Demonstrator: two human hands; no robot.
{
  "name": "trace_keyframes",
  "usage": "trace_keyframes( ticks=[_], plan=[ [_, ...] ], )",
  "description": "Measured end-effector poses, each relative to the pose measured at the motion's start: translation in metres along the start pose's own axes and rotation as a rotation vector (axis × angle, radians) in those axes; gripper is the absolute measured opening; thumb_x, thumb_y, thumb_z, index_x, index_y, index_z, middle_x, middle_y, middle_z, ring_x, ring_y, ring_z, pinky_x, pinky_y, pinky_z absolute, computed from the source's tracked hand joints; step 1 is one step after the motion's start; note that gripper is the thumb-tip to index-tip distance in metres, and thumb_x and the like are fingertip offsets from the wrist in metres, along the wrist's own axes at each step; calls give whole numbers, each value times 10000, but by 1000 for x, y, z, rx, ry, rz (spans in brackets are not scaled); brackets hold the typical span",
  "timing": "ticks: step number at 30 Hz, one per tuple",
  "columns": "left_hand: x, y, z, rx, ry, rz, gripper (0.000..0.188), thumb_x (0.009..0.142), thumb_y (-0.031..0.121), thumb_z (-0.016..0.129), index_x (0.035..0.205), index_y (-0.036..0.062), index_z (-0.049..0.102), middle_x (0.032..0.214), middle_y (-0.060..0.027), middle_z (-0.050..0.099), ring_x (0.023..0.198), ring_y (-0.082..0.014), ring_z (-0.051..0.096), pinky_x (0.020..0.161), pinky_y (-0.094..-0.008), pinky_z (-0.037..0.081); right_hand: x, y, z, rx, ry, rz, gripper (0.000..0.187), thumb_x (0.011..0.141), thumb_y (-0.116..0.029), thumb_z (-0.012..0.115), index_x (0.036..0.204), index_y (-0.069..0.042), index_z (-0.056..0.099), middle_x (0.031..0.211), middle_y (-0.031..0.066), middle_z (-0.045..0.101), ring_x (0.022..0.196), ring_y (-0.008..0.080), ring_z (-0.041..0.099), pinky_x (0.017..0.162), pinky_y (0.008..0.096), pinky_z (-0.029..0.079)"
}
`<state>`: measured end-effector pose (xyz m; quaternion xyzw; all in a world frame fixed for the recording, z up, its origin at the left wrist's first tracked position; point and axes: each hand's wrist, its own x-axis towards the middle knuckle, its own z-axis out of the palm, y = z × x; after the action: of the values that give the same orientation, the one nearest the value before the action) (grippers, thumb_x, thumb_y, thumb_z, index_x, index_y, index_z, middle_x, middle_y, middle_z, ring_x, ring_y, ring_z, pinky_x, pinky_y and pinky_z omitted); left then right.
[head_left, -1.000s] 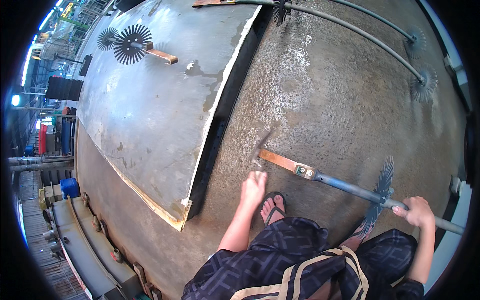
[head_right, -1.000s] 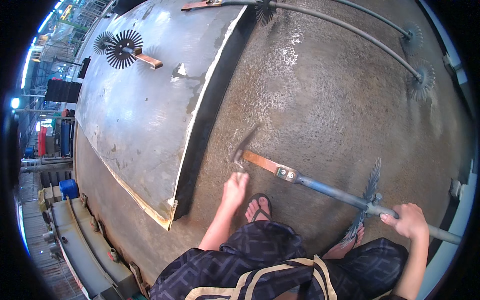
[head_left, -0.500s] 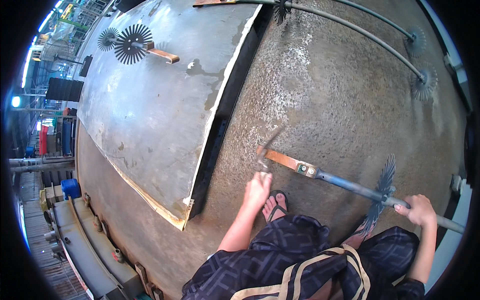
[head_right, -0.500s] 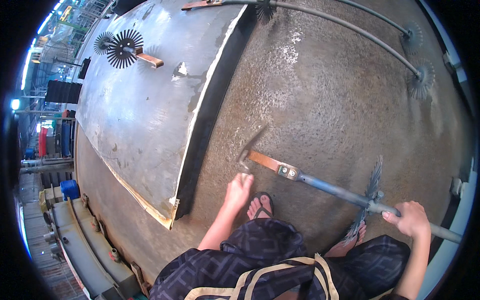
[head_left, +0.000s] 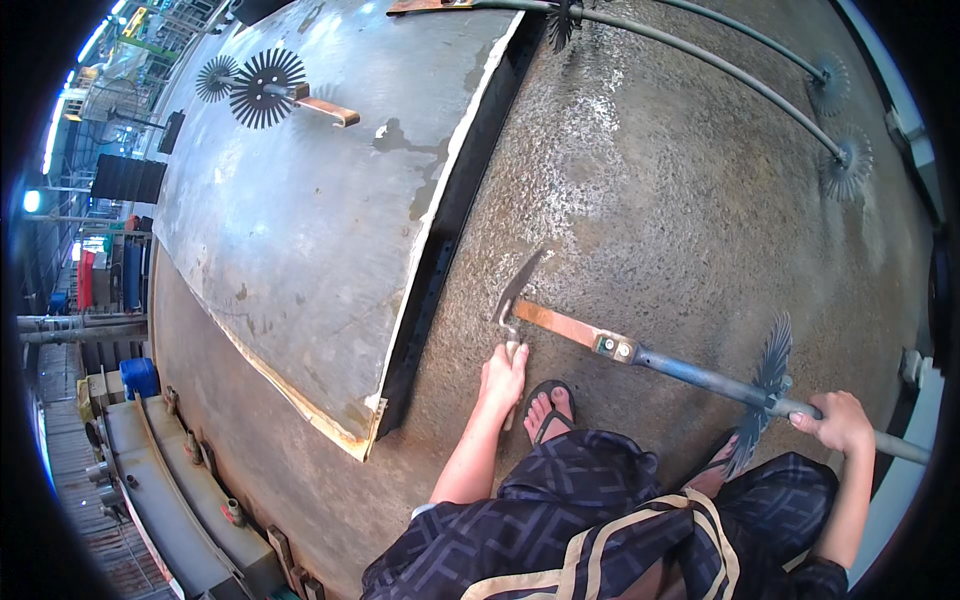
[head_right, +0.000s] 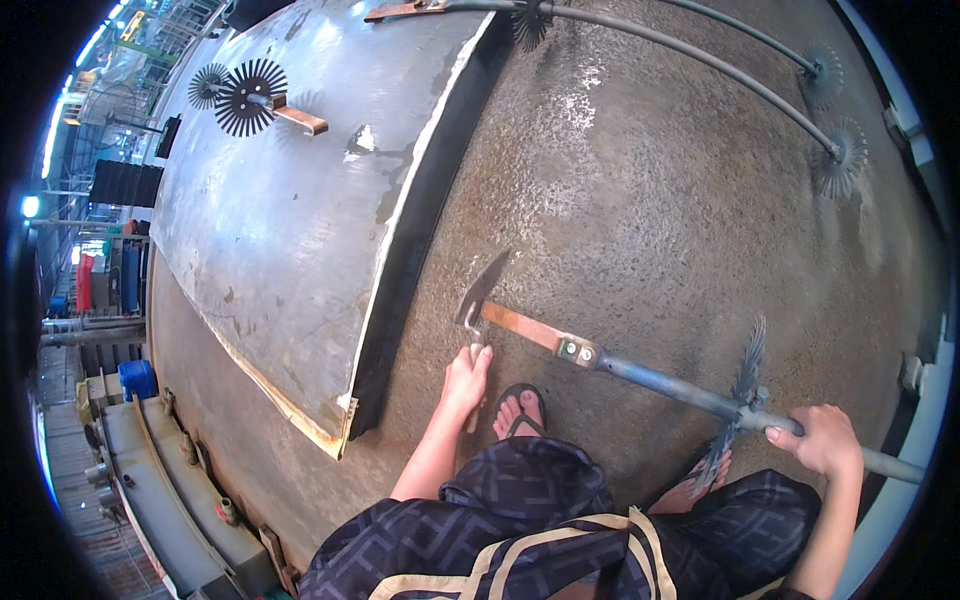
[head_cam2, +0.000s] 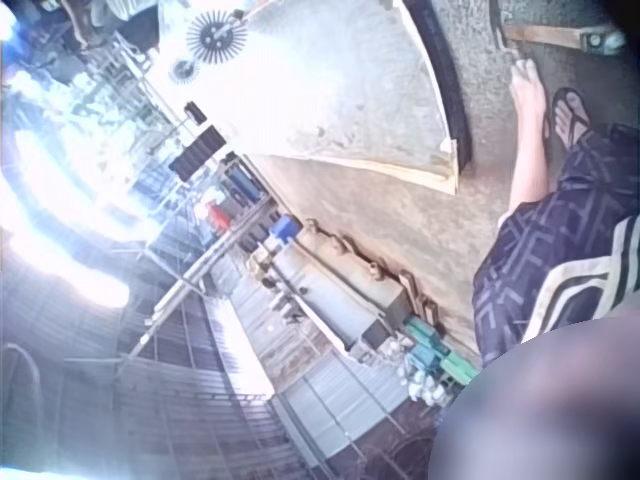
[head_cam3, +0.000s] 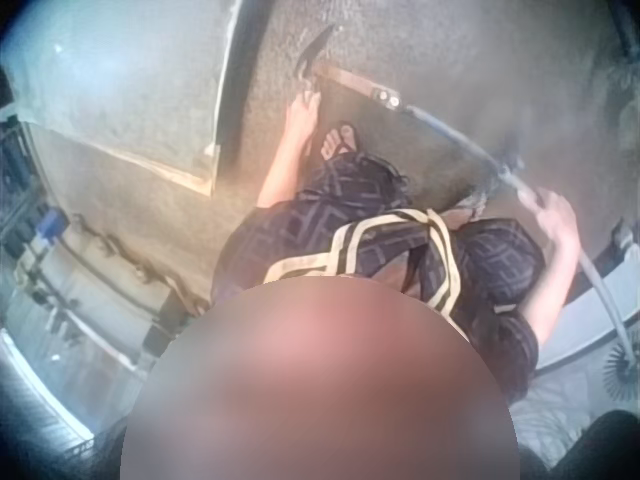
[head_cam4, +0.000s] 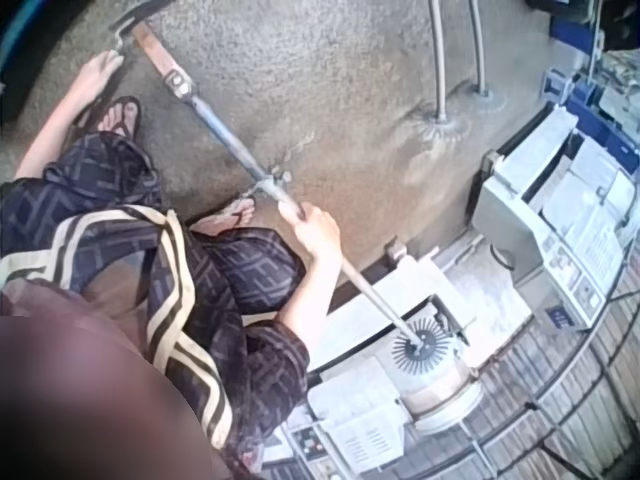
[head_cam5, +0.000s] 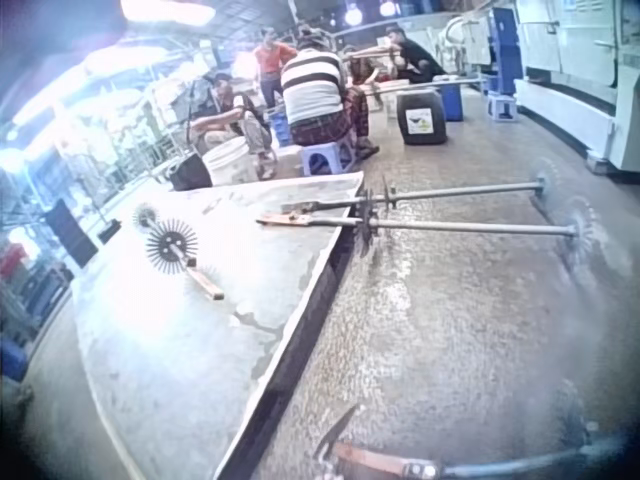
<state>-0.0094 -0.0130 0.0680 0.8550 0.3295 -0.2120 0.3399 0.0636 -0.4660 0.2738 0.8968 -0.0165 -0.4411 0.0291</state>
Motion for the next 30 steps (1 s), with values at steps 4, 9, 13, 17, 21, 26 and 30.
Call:
trace_keyframes(
  ticks=[4, 9, 13, 17, 21, 26, 30],
  plan=[
    [0, 11, -10, -154, -198, -173, 523, 901, 456, 514, 1093, -29, 546, 975, -267, 642, 950, -360, 644, 808, -425, 496, -2, 5, 2, 39, 13, 83, 498, 701, -526, 678, 810, -40, 693, 675, 202, 616, 746, 375, 629, 726, 463, 475],
    [8, -14, 13, -244, -106, -82, 503, 903, 444, 518, 1103, -15, 564, 924, -228, 657, 878, -321, 655, 775, -395, 496, 4, 14, 11, 57, 56, 10, 474, 705, -493, 692, 794, -27, 687, 666, 199, 614, 756, 374, 625, 755, 457, 469],
    [15, -27, 22, -322, -140, -119, 470, 904, 433, 531, 1063, -8, 563, 813, -177, 645, 722, -255, 640, 680, -376, 498, 8, 20, 20, 34, 178, -29, 480, 714, -486, 688, 760, -8, 672, 645, 205, 603, 743, 383, 617, 762, 459, 463],
    [12, -21, 10, -451, -210, -182, 398, 905, 402, 556, 1008, 17, 563, 635, -80, 579, 491, -164, 553, 478, -320, 448, 5, 10, 13, 11, 136, 25, 510, 734, -515, 655, 735, -4, 665, 644, 225, 590, 740, 394, 613, 745, 469, 462],
    [11, -26, -6, -423, -185, -90, 301, 903, 356, 586, 924, 59, 544, 593, -20, 506, 409, -103, 443, 369, -270, 359, 5, 6, 12, 13, 52, 50, 557, 761, -560, 611, 734, -6, 668, 649, 229, 588, 739, 399, 614, 732, 473, 465],
    [19, -29, -22, -264, -142, -18, 393, 854, 371, 636, 1014, 15, 593, 715, -99, 633, 508, -155, 564, 474, -309, 452, 4, 1, 13, 50, -31, 100, 573, 772, -577, 594, 747, -10, 678, 650, 223, 592, 745, 402, 617, 728, 471, 469],
    [33, -30, -45, -33, -205, 130, 334, 812, 268, 640, 1024, 13, 597, 766, -136, 650, 572, -180, 601, 542, -333, 482, 6, -2, 9, 49, -38, 82, 565, 767, -568, 600, 738, -10, 680, 652, 225, 593, 749, 405, 614, 724, 473, 468]
  ],
)
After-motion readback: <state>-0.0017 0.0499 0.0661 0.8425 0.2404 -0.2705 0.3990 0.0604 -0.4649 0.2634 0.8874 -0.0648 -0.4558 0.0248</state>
